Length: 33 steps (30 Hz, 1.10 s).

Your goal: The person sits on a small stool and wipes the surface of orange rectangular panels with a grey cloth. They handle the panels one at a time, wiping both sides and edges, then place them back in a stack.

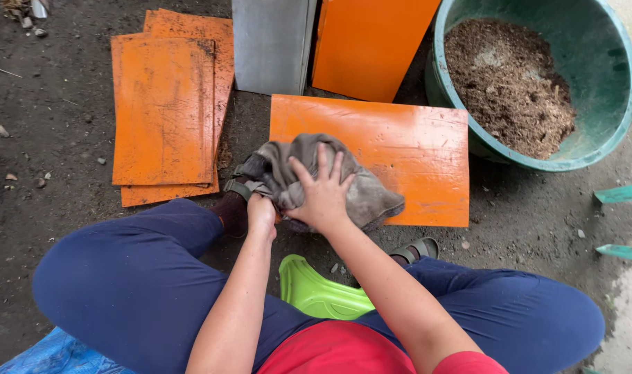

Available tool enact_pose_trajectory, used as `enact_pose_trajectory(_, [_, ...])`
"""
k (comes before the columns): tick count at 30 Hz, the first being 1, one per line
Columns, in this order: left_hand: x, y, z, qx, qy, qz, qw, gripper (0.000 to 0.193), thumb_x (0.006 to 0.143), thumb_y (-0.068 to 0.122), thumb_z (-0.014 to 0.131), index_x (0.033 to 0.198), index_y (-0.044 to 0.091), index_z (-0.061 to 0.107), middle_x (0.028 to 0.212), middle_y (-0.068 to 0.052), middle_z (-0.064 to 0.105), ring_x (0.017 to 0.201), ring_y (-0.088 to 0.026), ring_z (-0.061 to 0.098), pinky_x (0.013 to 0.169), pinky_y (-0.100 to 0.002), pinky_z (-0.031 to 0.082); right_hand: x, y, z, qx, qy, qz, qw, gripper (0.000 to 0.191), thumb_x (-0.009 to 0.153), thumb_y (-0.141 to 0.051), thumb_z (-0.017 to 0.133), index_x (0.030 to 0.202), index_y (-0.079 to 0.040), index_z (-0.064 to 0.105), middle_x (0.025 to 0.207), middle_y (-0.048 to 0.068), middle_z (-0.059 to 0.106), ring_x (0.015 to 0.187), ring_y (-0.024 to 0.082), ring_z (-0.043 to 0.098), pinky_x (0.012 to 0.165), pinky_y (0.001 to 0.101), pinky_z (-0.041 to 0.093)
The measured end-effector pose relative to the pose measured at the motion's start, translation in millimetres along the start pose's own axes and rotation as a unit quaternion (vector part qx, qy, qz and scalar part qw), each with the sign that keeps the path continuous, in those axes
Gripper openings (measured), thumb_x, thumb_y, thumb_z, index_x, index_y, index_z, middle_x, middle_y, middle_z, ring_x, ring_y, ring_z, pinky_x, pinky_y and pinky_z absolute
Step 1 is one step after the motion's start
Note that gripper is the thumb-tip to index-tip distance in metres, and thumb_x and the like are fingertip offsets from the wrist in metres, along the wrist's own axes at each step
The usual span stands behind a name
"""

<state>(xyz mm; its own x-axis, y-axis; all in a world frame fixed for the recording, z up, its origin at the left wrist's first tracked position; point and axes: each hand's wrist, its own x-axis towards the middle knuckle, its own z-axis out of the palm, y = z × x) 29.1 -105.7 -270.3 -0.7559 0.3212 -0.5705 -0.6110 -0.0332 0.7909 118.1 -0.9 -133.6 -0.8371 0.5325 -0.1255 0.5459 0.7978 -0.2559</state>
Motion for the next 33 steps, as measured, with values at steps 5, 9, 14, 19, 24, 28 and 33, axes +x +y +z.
enact_pose_trajectory(5, [-0.6, -2.1, 2.7, 0.106, 0.045, 0.042, 0.992, 0.036, 0.094, 0.001, 0.048, 0.124, 0.001, 0.068, 0.115, -0.010, 0.073, 0.104, -0.020, 0.066, 0.091, -0.034, 0.049, -26.5, 26.7, 7.3, -0.001, -0.012, -0.047, 0.999, 0.100, 0.052, -0.040, 0.097, 0.142, -0.043, 0.052, 0.166, 0.014, 0.013, 0.151, 0.051, 0.011, 0.108, 0.0800, 0.024])
enact_pose_trajectory(9, [-11.6, 1.7, 6.2, 0.161, 0.031, 0.085, 0.983, 0.032, 0.107, 0.020, 0.044, 0.125, 0.003, 0.064, 0.113, -0.010, 0.072, 0.102, -0.019, 0.067, 0.090, -0.033, 0.050, -27.8, 103.2, 3.4, -0.016, 0.046, 0.002, 0.999, 0.092, 0.053, -0.031, 0.097, 0.136, -0.039, 0.058, 0.164, 0.015, 0.025, 0.150, 0.048, 0.024, 0.110, 0.0671, 0.034])
enact_pose_trajectory(14, [-25.8, 10.2, 4.5, 0.301, 0.047, 0.106, 0.947, 0.035, 0.109, 0.023, 0.043, 0.130, 0.004, 0.063, 0.115, -0.014, 0.072, 0.103, -0.022, 0.068, 0.090, -0.035, 0.049, -30.2, 243.9, -37.8, 0.017, 0.218, 0.193, 0.957, 0.088, 0.069, -0.019, 0.092, 0.148, -0.025, 0.055, 0.165, 0.026, 0.026, 0.146, 0.049, 0.036, 0.109, 0.0526, 0.045])
enact_pose_trajectory(19, [-14.7, 13.9, 0.9, 0.176, -0.025, 0.122, 0.976, 0.035, 0.109, 0.022, 0.043, 0.130, 0.001, 0.061, 0.117, -0.011, 0.072, 0.108, -0.017, 0.066, 0.096, -0.032, 0.049, -1.4, 226.1, -24.8, -0.012, 0.254, 0.249, 0.934, 0.092, 0.070, -0.023, 0.091, 0.152, -0.022, 0.050, 0.158, 0.028, 0.030, 0.136, 0.051, 0.045, 0.104, 0.0539, 0.046])
enact_pose_trajectory(24, [-4.6, 6.2, -5.3, 0.042, -0.095, 0.056, 0.993, 0.037, 0.109, 0.023, 0.043, 0.133, 0.001, 0.060, 0.123, -0.009, 0.070, 0.111, -0.016, 0.064, 0.100, -0.032, 0.047, 41.1, 102.5, 8.1, 0.004, 0.264, -0.045, 0.963, 0.077, 0.080, -0.029, 0.091, 0.148, -0.022, 0.056, 0.156, 0.026, 0.038, 0.133, 0.048, 0.049, 0.108, 0.0532, 0.046])
enact_pose_trajectory(28, [-2.3, 0.3, -7.6, -0.120, -0.043, 0.075, 0.989, 0.059, 0.108, 0.045, 0.036, 0.144, 0.002, 0.052, 0.137, -0.014, 0.064, 0.127, -0.023, 0.056, 0.111, -0.037, 0.040, 79.9, 25.4, 5.4, -0.006, 0.194, -0.048, 0.980, 0.082, 0.066, -0.027, 0.089, 0.142, -0.030, 0.058, 0.153, 0.021, 0.038, 0.124, 0.049, 0.049, 0.099, 0.0555, 0.046])
enact_pose_trajectory(33, [-6.2, 9.1, -10.1, -0.332, 0.056, 0.032, 0.941, 0.095, 0.093, 0.080, 0.024, 0.158, 0.011, 0.037, 0.156, -0.020, 0.048, 0.146, -0.035, 0.045, 0.120, -0.046, 0.030, 50.3, -14.3, 12.2, -0.017, 0.170, -0.139, 0.976, 0.073, 0.070, -0.024, 0.085, 0.138, -0.034, 0.060, 0.151, 0.019, 0.039, 0.120, 0.047, 0.050, 0.096, 0.0549, 0.047])
